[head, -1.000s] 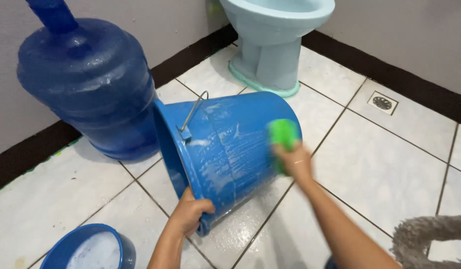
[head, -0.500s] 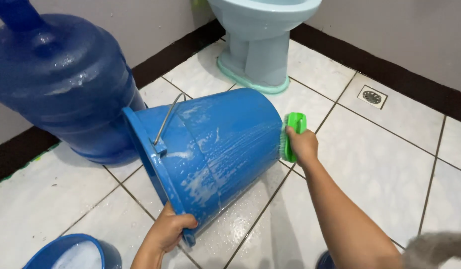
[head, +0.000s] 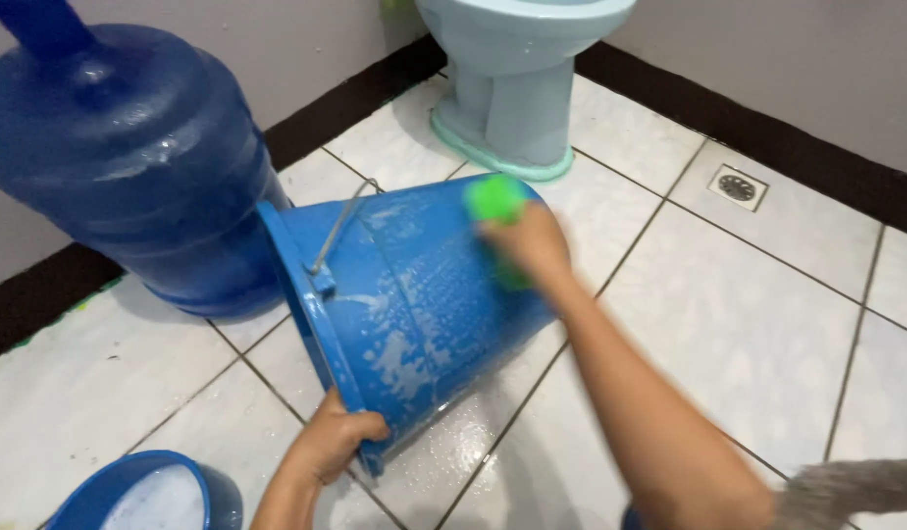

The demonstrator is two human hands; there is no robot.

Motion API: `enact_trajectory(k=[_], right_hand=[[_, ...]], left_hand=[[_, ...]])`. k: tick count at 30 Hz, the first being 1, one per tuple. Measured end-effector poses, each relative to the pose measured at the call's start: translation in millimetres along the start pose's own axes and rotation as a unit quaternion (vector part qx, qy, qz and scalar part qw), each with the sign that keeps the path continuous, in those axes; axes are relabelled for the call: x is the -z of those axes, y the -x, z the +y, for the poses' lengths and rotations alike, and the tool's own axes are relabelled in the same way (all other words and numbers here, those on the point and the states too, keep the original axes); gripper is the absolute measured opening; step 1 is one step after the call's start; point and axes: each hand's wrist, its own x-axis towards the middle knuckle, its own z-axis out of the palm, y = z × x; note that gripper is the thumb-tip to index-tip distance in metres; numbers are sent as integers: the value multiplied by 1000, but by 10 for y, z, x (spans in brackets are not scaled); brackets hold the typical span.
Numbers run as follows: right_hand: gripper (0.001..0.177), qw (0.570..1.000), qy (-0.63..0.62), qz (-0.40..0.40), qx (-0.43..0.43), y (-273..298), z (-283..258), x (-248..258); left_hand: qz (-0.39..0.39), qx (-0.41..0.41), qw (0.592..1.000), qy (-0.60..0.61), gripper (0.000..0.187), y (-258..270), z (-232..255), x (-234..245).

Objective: Scrubbing and rinsing a blue plastic bucket in a bathroom.

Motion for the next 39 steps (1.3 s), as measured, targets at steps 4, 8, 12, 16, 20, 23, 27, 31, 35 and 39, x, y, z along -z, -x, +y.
enact_trajectory(k=[4, 8, 12, 16, 20, 23, 27, 31, 35, 39], right_hand=[[55, 988, -29, -6, 150, 690, -686, -353], [46, 993, -101, -26, 61, -28, 203, -79], [54, 993, 61, 91, -36, -227, 609, 279], [57, 988, 123, 89, -31, -73, 398, 278], [59, 989, 105, 101, -22, -77, 435, 236], [65, 993, 63, 101, 18, 182, -11, -5], [62, 976, 60, 33, 206, 1126, -847, -408], [66, 995, -16, -22, 97, 527, -125, -215], [58, 999, -14, 44, -3, 670, -190, -258], [57, 983, 33, 29, 180, 1530, -539, -652]], left_hand=[[-24, -62, 998, 7, 66, -88, -44, 73], [6, -39, 999, 3, 68, -57, -30, 92], [-92, -69, 993, 39, 65, -63, 5, 110], [-112, -85, 958, 250, 47, -233, 535, 273], [-20, -193, 954, 227, 47, -172, 1282, -2], [131, -218, 961, 106, 57, -367, 1348, -117], [297, -245, 922, -42, 54, -524, 1276, -242], [284, -282, 916, -9, 44, -434, 1169, -205], [280, -286, 916, -19, 42, -404, 1056, -269], [242, -270, 931, 40, 43, -345, 1062, -246]])
